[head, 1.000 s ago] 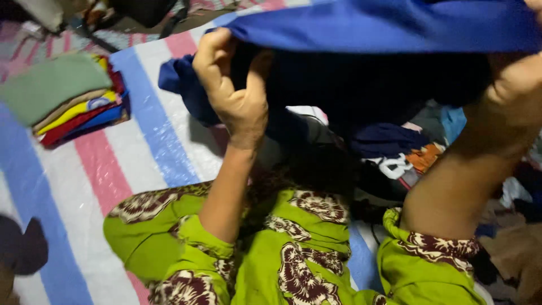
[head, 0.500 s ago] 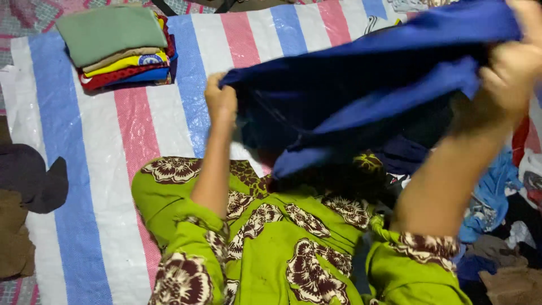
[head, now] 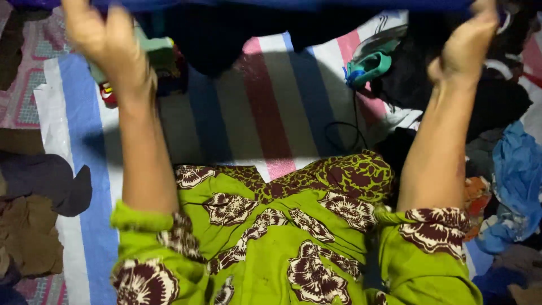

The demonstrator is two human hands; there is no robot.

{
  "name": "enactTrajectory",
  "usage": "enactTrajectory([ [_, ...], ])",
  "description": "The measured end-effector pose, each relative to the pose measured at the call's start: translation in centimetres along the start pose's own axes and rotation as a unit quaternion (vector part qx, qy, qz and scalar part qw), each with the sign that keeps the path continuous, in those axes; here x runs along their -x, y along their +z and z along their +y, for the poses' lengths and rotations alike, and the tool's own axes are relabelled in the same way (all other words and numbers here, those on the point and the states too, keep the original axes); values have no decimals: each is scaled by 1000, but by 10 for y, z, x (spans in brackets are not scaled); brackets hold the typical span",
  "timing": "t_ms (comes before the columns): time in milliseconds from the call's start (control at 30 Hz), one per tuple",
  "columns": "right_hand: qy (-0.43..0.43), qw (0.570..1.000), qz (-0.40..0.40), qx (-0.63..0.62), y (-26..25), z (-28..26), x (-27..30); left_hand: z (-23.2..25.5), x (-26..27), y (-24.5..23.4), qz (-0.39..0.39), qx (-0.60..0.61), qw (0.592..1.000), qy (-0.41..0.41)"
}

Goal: Ironing a blue t-shirt and then folding it while sitting on a floor mat.

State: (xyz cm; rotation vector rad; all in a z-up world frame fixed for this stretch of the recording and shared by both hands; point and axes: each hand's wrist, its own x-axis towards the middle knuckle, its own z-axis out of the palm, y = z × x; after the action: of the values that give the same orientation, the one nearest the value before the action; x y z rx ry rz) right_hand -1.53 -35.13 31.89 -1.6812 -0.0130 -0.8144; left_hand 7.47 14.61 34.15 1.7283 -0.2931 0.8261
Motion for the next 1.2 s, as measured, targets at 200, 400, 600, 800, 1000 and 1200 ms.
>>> enactTrajectory([
  [200, 80, 963, -175, 187, -14, 143, 106, -85, 142, -16, -89, 37, 986, -134],
  [400, 154, 874, -260, 381, 16, 212, 159, -192, 233, 6, -253, -198, 903, -286],
  [600, 232, 731, -358, 533, 0, 253, 171, -189, 253, 7, -337, -331, 836, -280],
  [800, 372, 558, -351, 654, -19, 256, 159, -134, 230, 13, -419, -386, 743, -353],
  [1000, 464, 503, -332, 649, 3, 209, 145, -112, 223, 21, -497, -406, 694, -327],
  [1200, 423, 690, -154, 567, -18, 259, 153, -127, 234, 42, -388, -395, 817, -158],
])
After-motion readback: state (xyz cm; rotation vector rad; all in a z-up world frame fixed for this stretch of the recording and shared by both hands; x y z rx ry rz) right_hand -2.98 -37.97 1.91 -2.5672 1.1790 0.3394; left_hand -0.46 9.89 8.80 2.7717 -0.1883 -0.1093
